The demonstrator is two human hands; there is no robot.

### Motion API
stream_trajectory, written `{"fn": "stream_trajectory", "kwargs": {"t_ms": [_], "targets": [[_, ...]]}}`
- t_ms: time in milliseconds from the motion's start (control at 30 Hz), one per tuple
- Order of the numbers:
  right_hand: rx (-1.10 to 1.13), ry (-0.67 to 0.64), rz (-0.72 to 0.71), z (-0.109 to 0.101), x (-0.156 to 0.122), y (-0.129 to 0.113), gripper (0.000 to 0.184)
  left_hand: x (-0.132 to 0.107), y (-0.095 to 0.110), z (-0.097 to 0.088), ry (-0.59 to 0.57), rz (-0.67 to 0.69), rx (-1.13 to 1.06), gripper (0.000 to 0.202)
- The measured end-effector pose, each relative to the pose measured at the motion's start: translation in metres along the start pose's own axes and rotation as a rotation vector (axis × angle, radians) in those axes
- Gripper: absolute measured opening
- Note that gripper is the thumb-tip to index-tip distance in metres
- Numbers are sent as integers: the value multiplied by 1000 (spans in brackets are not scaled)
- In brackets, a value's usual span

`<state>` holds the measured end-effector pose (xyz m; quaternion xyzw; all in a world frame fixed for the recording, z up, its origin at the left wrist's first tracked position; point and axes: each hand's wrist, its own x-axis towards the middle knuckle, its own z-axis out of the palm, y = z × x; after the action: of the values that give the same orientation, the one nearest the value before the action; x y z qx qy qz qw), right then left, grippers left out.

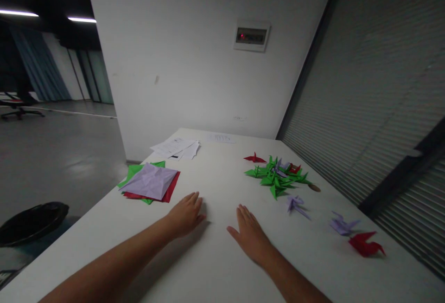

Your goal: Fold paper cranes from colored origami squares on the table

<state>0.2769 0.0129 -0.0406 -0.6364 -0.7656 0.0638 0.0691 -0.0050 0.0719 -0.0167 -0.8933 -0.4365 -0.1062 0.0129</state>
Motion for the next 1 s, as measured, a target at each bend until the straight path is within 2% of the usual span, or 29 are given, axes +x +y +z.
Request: {"fn": "stream_trajectory", "kwargs": {"t_ms": [67, 167, 333, 567, 833, 1000], "targets": [[0, 22, -17, -7, 1, -4, 79, 0, 17, 11, -54, 37, 12, 63], [-7, 49, -24, -16, 0, -13, 71, -2, 33, 27, -42, 35, 4, 67], [-44, 91, 13, -12, -5, -26, 65, -9, 35, 41, -4, -36, -36, 71], [-61, 78, 50, 5, -7, -21, 68, -12, 33, 34, -48, -79, -13, 71], [-62, 104, 30, 8, -6, -19, 68, -11, 38, 25, -95, -79, 2, 67], [-67, 104, 31, 10, -6, -18, 67, -11, 37, 28, -90, -76, 37, 65]]}}
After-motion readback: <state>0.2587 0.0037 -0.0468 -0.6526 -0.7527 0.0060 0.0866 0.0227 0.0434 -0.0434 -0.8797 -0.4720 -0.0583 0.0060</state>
